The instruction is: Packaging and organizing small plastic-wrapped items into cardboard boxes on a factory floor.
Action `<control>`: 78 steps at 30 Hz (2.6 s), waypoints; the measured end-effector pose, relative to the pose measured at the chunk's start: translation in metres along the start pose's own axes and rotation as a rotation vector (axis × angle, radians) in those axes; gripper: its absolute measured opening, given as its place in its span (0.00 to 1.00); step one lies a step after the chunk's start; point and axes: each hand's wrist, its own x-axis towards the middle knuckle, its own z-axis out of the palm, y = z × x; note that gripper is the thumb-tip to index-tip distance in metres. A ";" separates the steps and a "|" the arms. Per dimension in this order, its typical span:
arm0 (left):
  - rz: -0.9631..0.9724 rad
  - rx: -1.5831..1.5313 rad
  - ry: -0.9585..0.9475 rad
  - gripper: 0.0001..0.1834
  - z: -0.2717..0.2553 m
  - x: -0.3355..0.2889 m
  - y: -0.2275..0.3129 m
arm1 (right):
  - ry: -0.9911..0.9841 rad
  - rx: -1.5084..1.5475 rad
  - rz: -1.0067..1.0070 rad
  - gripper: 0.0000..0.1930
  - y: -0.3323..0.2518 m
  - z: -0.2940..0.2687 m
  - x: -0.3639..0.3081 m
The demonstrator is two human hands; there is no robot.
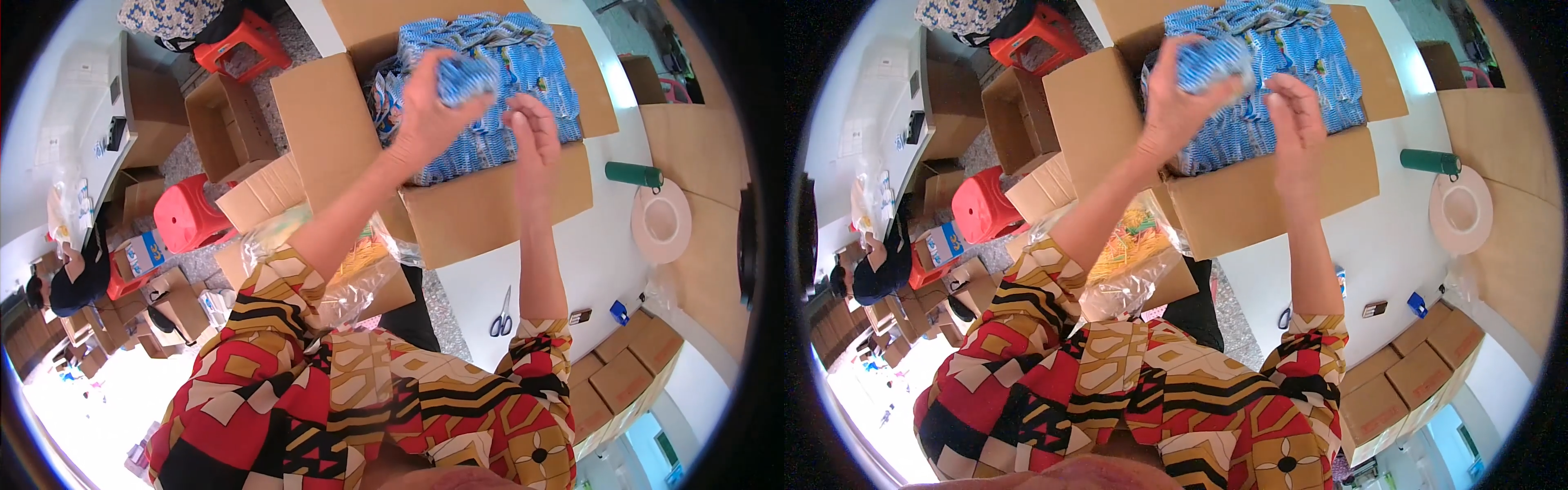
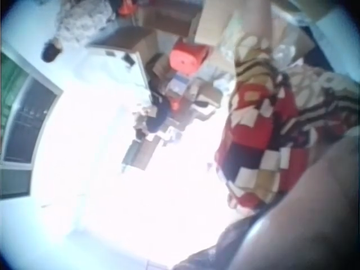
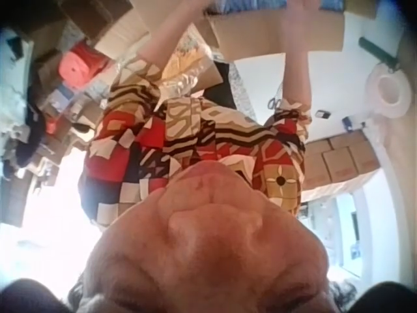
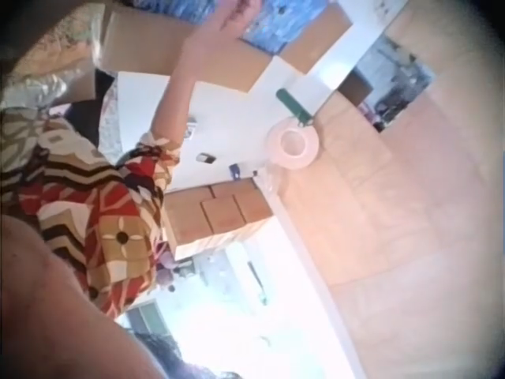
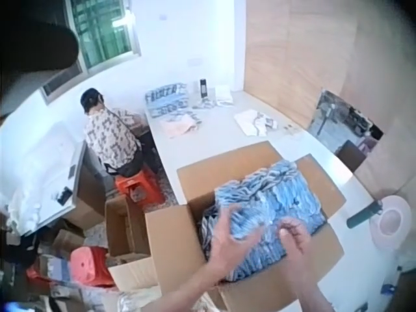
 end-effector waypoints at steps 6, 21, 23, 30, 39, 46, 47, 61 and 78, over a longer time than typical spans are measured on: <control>-0.119 -0.081 0.035 0.20 -0.055 0.050 -0.007 | -0.272 0.046 -0.039 0.11 0.014 0.039 0.024; 0.021 0.219 -0.025 0.28 -0.064 0.057 -0.079 | -0.575 -0.719 -0.244 0.11 0.083 0.074 0.045; -0.011 0.247 -0.043 0.28 -0.060 0.059 -0.079 | -0.547 -0.638 -0.134 0.09 0.080 0.071 0.047; 0.051 0.268 -0.096 0.28 -0.053 0.060 -0.085 | -0.354 -0.533 -0.174 0.11 0.087 0.079 0.052; -0.087 0.165 -0.108 0.30 -0.052 0.054 -0.091 | -0.348 -0.535 -0.055 0.12 0.089 0.079 0.054; 0.037 0.305 -0.121 0.28 -0.054 0.054 -0.096 | -0.425 -0.756 -0.237 0.09 0.089 0.084 0.050; 0.036 0.303 -0.123 0.28 -0.052 0.054 -0.096 | -0.457 -0.851 -0.275 0.09 0.087 0.086 0.049; 0.012 0.287 -0.138 0.29 -0.052 0.058 -0.103 | -0.451 -1.130 -0.766 0.06 0.092 0.099 0.028; -0.031 0.273 -0.224 0.30 -0.050 0.050 -0.099 | -0.415 -1.039 -0.544 0.10 0.099 0.082 0.024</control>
